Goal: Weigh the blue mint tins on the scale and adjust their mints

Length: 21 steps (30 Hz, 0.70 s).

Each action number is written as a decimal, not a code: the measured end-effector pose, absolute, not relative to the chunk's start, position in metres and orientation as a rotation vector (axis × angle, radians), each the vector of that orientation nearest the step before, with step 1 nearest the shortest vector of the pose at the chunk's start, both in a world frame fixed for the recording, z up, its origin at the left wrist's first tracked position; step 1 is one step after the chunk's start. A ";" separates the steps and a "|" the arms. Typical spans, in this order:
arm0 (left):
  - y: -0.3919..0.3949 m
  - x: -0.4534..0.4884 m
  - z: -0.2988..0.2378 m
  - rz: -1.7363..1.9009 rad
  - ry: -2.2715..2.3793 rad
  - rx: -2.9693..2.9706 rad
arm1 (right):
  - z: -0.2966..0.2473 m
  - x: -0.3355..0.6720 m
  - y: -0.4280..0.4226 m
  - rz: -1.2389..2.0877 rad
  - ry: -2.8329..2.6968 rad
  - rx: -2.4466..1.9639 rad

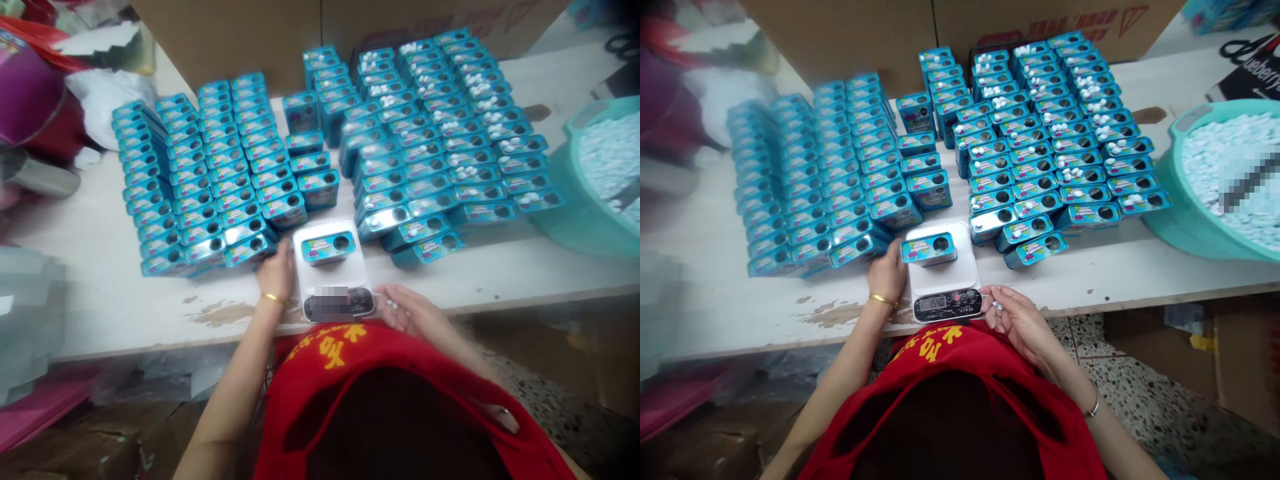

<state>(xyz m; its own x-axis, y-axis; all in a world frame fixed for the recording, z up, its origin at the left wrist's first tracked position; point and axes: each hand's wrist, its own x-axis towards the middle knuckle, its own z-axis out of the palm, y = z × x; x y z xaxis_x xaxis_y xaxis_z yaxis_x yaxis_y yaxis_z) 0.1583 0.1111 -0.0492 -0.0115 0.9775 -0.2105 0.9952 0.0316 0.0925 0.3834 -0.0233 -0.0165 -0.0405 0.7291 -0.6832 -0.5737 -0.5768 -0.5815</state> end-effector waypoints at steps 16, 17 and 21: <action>0.083 0.172 0.027 1.120 1.250 2.462 | -0.027 0.378 -0.021 1.785 -0.186 -1.157; 0.086 0.179 0.032 1.063 1.158 2.531 | -0.028 0.378 -0.021 1.773 -0.185 -1.160; 0.105 0.189 0.045 0.763 1.144 2.706 | -0.034 0.379 -0.025 1.711 -0.103 -1.205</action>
<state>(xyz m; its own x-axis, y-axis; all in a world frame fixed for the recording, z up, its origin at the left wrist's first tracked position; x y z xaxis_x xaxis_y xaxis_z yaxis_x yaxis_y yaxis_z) 0.1887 0.1046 0.0451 0.5907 0.6970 0.4067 0.6436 -0.7109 0.2835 0.3790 -0.0252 -0.0340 -0.0045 0.7490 -0.6625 -0.6644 -0.4974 -0.5578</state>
